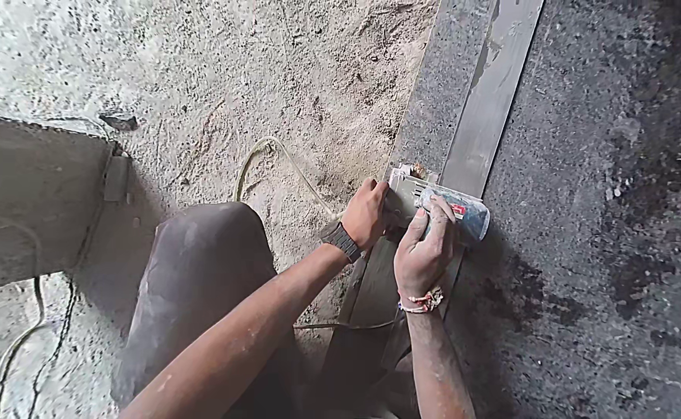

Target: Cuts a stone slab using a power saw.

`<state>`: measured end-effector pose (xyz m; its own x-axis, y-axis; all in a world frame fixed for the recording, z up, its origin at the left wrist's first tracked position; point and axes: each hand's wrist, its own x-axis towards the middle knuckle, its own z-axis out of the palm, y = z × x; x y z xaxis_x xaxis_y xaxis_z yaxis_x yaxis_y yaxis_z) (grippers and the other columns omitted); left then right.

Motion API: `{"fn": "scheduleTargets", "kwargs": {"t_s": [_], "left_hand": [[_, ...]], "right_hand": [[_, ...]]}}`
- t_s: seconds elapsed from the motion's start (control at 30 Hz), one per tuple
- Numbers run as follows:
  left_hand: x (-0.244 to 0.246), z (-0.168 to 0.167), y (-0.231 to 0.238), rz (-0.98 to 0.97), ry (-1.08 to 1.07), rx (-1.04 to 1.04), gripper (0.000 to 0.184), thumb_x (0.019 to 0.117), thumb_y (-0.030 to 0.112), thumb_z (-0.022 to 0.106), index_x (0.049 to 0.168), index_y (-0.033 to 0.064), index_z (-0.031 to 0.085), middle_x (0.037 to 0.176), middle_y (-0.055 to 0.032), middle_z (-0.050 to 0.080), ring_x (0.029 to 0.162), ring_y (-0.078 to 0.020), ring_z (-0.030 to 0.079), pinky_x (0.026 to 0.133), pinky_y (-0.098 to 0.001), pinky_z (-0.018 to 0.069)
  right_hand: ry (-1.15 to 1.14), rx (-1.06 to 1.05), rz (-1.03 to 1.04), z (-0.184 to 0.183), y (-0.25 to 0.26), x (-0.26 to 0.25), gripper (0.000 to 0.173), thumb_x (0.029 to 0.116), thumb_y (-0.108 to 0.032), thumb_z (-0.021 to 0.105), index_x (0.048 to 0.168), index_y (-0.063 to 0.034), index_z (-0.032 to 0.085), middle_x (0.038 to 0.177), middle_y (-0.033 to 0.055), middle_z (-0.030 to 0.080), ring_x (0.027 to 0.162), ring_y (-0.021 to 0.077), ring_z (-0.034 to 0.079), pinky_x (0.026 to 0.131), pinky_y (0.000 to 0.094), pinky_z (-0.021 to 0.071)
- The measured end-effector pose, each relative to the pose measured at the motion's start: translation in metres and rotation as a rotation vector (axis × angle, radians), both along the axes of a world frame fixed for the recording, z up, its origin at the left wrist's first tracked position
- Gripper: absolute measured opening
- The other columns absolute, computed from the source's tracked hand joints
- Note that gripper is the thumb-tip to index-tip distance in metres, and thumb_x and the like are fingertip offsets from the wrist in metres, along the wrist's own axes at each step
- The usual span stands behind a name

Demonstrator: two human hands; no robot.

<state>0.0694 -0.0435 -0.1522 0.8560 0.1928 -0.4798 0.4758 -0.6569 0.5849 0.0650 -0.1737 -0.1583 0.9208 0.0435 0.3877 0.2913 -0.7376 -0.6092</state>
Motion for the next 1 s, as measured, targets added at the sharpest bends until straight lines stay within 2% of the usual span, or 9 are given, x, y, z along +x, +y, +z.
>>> {"fn": "scheduleTargets", "kwargs": {"t_s": [0.27, 0.57, 0.73, 1.0], "left_hand": [[0.007, 0.004, 0.002, 0.005, 0.017, -0.021, 0.051, 0.0863, 0.021, 0.083, 0.128, 0.0020, 0.062, 0.122, -0.0218, 0.060, 0.114, -0.0354, 0.064, 0.096, -0.0512, 0.0554], [0.018, 0.010, 0.005, -0.031, 0.089, -0.023, 0.053, 0.0892, 0.027, 0.080, 0.132, 0.0023, 0.059, 0.126, -0.0224, 0.059, 0.115, -0.0359, 0.063, 0.097, -0.0513, 0.0546], [0.028, 0.021, 0.011, -0.093, 0.187, -0.057, 0.057, 0.0930, 0.030, 0.076, 0.137, 0.0005, 0.055, 0.134, -0.0251, 0.056, 0.123, -0.0380, 0.059, 0.104, -0.0523, 0.0506], [0.032, 0.019, 0.014, -0.101, 0.172, -0.103, 0.058, 0.0933, 0.027, 0.075, 0.140, 0.0002, 0.053, 0.138, -0.0276, 0.053, 0.128, -0.0405, 0.057, 0.107, -0.0537, 0.0480]], "right_hand": [[-0.010, -0.015, 0.006, 0.002, 0.002, 0.007, 0.025, 0.1009, -0.012, 0.052, 0.104, 0.0015, 0.074, 0.117, 0.0172, 0.072, 0.118, 0.0307, 0.067, 0.106, 0.0423, 0.0519], [-0.020, 0.004, 0.016, 0.002, 0.003, 0.014, 0.025, 0.1007, -0.011, 0.053, 0.105, 0.0032, 0.074, 0.115, 0.0184, 0.073, 0.118, 0.0308, 0.067, 0.106, 0.0413, 0.0523], [0.007, -0.001, 0.019, 0.006, 0.005, 0.018, 0.026, 0.1012, -0.011, 0.053, 0.107, 0.0032, 0.074, 0.115, 0.0175, 0.073, 0.118, 0.0299, 0.067, 0.106, 0.0406, 0.0521], [-0.016, -0.079, 0.120, 0.005, -0.002, 0.028, 0.029, 0.1016, -0.011, 0.050, 0.107, 0.0044, 0.074, 0.116, 0.0188, 0.072, 0.118, 0.0293, 0.067, 0.106, 0.0388, 0.0525]]}}
